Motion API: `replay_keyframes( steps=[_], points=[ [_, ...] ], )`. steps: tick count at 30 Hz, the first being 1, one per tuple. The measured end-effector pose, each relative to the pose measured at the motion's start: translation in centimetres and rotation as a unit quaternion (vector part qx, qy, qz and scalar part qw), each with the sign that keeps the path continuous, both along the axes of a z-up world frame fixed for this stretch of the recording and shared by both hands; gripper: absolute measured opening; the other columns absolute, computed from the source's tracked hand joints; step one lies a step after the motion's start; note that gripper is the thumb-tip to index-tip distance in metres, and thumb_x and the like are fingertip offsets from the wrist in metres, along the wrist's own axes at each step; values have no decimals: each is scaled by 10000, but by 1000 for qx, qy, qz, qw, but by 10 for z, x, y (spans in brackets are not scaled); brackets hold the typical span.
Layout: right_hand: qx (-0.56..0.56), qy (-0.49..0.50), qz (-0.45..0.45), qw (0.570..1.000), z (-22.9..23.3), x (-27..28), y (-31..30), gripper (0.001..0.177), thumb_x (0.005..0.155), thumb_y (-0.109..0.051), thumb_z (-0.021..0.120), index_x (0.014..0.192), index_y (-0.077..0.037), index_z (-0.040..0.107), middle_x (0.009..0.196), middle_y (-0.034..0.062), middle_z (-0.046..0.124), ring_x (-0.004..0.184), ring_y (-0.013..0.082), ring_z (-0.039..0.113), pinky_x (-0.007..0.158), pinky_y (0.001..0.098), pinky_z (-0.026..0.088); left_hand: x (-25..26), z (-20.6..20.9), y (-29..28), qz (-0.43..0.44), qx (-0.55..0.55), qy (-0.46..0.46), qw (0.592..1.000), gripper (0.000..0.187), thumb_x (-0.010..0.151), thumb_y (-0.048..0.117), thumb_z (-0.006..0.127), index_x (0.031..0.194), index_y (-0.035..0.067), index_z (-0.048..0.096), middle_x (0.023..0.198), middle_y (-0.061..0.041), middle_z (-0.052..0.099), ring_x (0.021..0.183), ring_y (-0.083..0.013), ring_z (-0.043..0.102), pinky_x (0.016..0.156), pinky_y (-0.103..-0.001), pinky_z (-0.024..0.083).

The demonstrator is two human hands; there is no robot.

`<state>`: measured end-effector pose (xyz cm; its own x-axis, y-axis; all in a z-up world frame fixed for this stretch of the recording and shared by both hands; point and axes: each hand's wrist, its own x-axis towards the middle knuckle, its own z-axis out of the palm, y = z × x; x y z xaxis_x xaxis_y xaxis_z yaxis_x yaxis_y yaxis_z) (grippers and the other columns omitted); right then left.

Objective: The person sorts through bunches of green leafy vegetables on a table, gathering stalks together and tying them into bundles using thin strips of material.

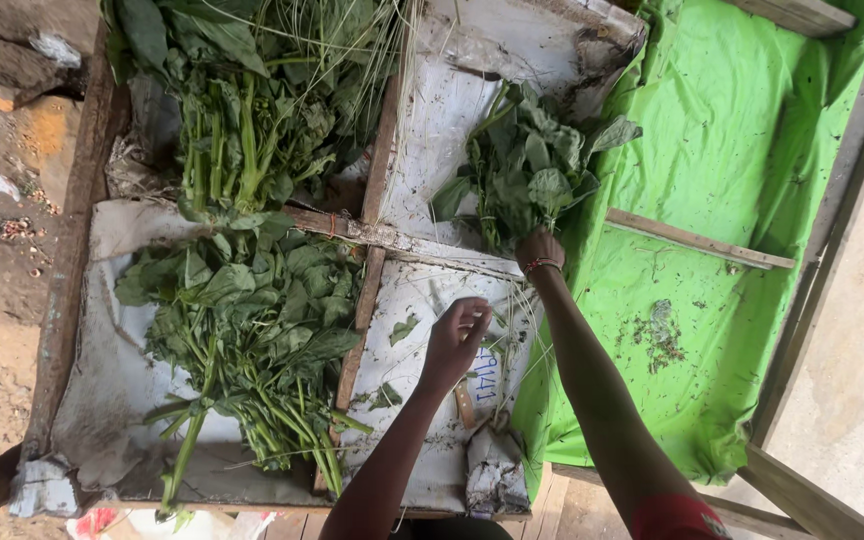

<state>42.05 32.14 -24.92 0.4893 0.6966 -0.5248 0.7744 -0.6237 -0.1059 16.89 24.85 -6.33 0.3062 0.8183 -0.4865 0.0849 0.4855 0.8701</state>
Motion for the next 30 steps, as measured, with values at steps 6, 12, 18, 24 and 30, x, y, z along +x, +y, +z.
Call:
replay_keyframes(
  steps=[6,12,18,24,30],
  points=[
    [317,64,51,945,131,-41,-43,182,1089,-144,490,1081,38,497,883,219,577,758,371,566,688,499,482,57,-67,46,-16,-127,-59,990,527,978,429,658,1314,26,609,1181,-115,739,1040,-173,712,921,-310,563],
    [386,152,95,905,188,-49,-69,339,984,-164,689,1262,3,592,1156,221,653,1038,387,630,861,477,535,61,-108,78,23,-267,-129,955,550,895,440,741,1190,-21,690,1164,-234,733,1018,-277,698,851,-431,566],
    [172,64,-20,983,38,6,-24,526,874,-436,812,1076,15,629,1075,215,684,994,354,634,857,469,544,19,-76,73,-74,-92,288,950,598,886,529,717,1117,-15,625,1375,-236,473,1298,-367,427,1028,-536,361],
    [67,161,54,983,-36,-2,1,392,1023,-447,535,1037,-72,650,955,212,710,825,356,709,759,493,570,-27,14,74,-159,27,512,844,517,964,525,619,902,31,763,1369,-191,349,1296,-373,391,1095,-569,347],
    [272,175,-119,939,79,-13,-5,323,1137,-346,475,1047,-44,545,751,169,679,622,311,656,552,442,522,-35,-5,69,43,-140,189,971,527,933,482,727,1235,54,663,987,-148,635,892,-301,609,830,-481,479]
  ],
)
